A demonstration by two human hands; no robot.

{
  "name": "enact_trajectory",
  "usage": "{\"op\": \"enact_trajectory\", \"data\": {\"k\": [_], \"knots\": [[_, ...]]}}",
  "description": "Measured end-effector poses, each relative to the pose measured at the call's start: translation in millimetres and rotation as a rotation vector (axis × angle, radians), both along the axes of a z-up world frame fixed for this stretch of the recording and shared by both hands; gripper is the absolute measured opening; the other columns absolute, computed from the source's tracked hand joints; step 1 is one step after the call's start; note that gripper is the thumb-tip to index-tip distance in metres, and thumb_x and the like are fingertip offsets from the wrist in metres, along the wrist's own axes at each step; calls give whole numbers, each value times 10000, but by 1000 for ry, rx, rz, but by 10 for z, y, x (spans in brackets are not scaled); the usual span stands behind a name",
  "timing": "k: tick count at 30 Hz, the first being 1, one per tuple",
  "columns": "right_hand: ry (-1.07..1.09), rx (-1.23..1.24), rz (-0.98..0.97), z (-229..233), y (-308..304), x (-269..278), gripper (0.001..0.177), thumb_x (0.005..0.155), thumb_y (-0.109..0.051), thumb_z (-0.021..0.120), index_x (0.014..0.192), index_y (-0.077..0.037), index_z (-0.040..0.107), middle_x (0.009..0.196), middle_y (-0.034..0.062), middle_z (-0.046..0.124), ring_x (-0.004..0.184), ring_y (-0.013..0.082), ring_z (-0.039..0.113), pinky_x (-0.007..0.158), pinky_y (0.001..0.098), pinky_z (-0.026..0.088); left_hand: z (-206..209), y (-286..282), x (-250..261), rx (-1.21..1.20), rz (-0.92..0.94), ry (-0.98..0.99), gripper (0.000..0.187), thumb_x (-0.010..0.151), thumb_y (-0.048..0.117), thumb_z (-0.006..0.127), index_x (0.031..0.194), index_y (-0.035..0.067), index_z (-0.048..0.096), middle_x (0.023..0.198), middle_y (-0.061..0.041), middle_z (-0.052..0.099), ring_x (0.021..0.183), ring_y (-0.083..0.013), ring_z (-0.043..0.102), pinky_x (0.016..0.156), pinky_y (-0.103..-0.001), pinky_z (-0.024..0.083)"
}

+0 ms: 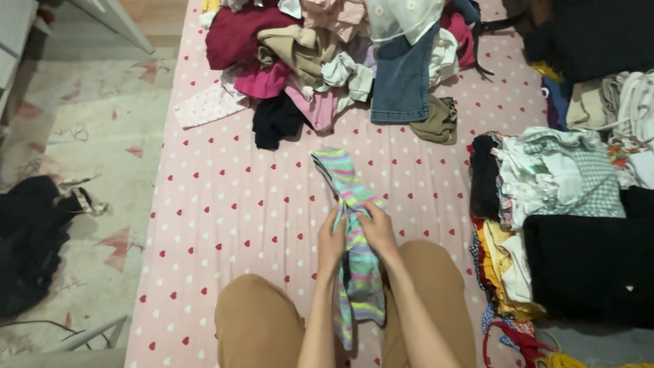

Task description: Folding various items of clothing on a bed.

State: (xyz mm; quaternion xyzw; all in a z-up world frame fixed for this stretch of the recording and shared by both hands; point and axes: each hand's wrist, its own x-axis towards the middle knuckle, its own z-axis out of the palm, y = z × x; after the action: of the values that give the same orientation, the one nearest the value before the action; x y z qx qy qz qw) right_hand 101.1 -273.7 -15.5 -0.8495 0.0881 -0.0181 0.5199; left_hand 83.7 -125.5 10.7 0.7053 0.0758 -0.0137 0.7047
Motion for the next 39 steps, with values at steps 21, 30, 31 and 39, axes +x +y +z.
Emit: {"op": "enact_trajectory", "data": {"k": [21,30,31,39], "knots": [[263,69,-400,-213,-226,254,474,904,-317,690,1263,-28,578,1197,194,701,1113,305,676,952,414,512,-588,1223,419,490,262,428,406,887,360,696,1088,8,685,1063,-245,718,1041,-410,683,911,-472,518],[168,-251,-389,-963,-842,162,333,974,-241,558,1219,-23,616,1150,234,692,1119,407,646,971,481,493,-218,1103,302,617,414,454,274,934,207,605,1158,63,674,1097,-207,712,1012,-433,646,831,-539,494],[165,-250,-390,-743,-726,154,333,974,-241,558,1219,-23,616,1150,234,692,1119,407,646,971,481,493,-319,1080,311,616,413,450,274,934,207,605,1158,63,674,1097,-207,712,1012,-433,646,831,-539,494],[-118,-187,105,141,276,88,260,903,-127,661,1159,-80,662,1114,107,700,1076,307,669,952,416,522,-577,601,270,484,45,-193,275,879,104,661,1152,83,693,1070,-145,715,1007,-349,682,898,-450,531]]}}
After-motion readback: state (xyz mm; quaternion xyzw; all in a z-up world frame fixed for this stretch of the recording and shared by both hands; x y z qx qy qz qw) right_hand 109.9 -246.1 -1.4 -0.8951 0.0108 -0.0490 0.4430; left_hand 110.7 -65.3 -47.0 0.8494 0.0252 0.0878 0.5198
